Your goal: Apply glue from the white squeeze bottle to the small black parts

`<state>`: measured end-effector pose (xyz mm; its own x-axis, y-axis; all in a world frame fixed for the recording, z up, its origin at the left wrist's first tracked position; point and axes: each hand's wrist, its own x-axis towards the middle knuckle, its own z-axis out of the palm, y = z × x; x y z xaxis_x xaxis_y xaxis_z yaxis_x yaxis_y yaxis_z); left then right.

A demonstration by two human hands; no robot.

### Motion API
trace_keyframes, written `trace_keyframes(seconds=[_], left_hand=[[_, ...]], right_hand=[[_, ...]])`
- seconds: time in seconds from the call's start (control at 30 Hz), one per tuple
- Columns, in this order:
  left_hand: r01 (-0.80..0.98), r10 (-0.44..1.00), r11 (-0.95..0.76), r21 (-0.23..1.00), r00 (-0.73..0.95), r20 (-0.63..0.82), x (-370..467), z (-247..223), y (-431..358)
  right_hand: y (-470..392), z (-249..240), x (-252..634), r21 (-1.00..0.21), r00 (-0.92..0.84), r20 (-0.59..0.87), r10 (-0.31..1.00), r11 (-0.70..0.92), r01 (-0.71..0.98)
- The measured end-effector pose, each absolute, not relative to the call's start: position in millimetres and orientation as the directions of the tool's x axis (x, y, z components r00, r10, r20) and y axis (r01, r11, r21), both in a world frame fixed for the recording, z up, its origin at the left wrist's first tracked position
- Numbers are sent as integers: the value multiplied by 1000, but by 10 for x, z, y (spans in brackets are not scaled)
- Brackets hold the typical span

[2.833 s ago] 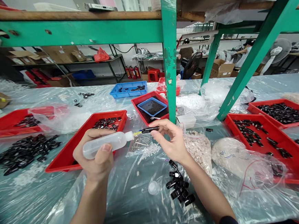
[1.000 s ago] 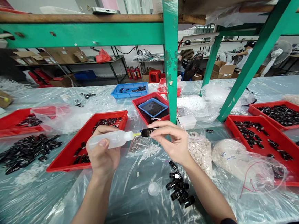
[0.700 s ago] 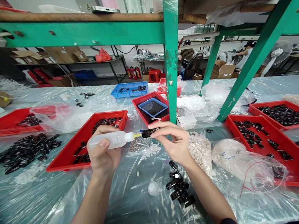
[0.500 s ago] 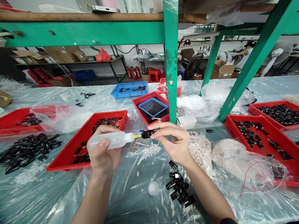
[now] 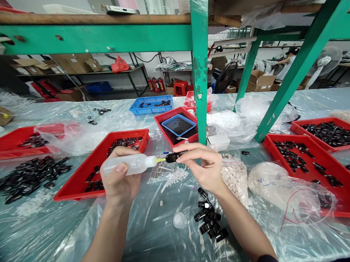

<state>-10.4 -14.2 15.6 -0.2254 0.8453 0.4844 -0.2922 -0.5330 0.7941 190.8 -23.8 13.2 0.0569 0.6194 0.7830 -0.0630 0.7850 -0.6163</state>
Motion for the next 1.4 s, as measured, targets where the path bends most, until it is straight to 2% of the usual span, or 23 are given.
trace_keyframes(seconds=[0.13,0.3,0.5,0.7,0.87,1.1,1.3,1.4], left_hand=[[-272,845,-531,802,-231,482,-94,180,-150],[-225,825,-561,796,-232,516,-92,175,-146],[-251,830,-554,794,-236,505,-114,136,-142],[-243,823,-566,788,-224,523,-108,159,-136],[-276,859,-511,814,-200,471,-82,198,-136],[-339,877,-475,812,-100,471,-88,166,-83],[-397,912,-365,842,31,409,-116,142,-51],[-447,922,-310,839,76,381,-102,160,-55]], right_hand=[[-240,137,1904,-601,49,794,606,794,-91],[-239,125,1911,-623,58,778,625,780,-46],[-234,118,1917,-606,54,790,611,791,-79],[-228,103,1921,-630,58,774,630,776,-32],[-197,88,1921,-632,61,772,633,774,-33],[-151,65,1929,-631,104,764,637,771,-91],[-115,95,1940,-655,226,708,669,742,-146],[-96,105,1957,-664,231,685,691,722,-193]])
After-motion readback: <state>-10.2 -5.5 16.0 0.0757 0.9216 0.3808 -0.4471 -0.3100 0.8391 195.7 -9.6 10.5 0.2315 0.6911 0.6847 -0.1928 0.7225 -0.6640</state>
